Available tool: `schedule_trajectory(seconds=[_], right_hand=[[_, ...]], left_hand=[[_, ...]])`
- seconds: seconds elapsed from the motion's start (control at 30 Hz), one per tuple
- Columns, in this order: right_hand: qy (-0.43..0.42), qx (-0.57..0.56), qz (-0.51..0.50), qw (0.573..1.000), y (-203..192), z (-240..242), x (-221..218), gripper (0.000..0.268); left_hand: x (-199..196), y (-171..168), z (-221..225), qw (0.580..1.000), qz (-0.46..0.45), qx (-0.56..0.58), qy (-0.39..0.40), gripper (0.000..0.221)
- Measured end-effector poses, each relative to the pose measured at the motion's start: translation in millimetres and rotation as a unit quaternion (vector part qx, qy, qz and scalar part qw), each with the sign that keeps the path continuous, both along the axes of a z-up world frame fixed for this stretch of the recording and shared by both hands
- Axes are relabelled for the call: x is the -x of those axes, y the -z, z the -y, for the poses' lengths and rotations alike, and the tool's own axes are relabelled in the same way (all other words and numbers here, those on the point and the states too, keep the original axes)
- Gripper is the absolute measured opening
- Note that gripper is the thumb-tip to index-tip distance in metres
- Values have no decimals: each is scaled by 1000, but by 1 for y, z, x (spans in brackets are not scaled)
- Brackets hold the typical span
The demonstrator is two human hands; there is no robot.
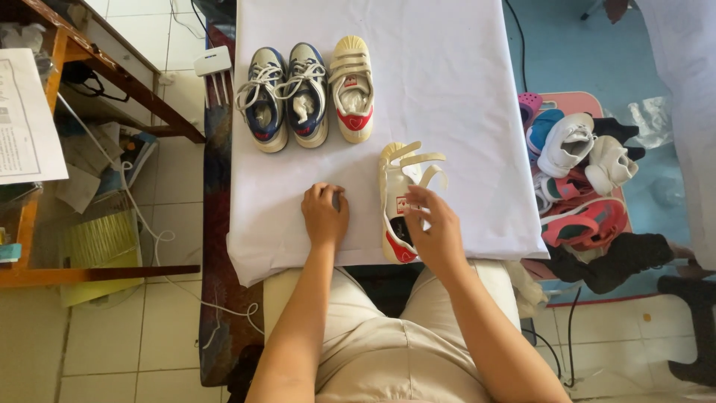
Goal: Adjusting the velcro straps on a pair of white sneakers on a workbench.
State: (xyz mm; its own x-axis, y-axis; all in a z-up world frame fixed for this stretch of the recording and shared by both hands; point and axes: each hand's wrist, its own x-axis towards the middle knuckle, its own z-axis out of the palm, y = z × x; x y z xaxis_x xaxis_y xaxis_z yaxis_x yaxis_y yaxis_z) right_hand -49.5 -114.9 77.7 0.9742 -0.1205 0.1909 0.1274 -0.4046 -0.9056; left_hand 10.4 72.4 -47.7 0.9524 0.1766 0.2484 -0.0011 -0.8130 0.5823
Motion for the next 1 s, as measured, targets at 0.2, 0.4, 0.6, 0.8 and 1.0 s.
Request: schedule_trajectory(seconds=[0.2, 0.4, 0.6, 0.8, 1.0], right_hand=[[-90, 54, -50, 993, 0, -27, -20, 58], [-30, 69, -112, 991, -33, -30, -27, 65], [79, 63, -107, 989, 31, -17, -55, 60], [111, 160, -138, 971, 50, -25, -82, 55], [120, 218, -72, 966, 64, -7, -100, 43]], left_hand=[[1, -3, 0, 1000, -8, 3, -2, 6], [0, -4, -1, 1000, 18, 11, 3, 6], [0, -6, 1, 1000, -4, 16, -1, 6], [2, -10, 1, 1000, -10, 13, 2, 7], [0, -4, 0, 1000, -11, 15, 2, 7]])
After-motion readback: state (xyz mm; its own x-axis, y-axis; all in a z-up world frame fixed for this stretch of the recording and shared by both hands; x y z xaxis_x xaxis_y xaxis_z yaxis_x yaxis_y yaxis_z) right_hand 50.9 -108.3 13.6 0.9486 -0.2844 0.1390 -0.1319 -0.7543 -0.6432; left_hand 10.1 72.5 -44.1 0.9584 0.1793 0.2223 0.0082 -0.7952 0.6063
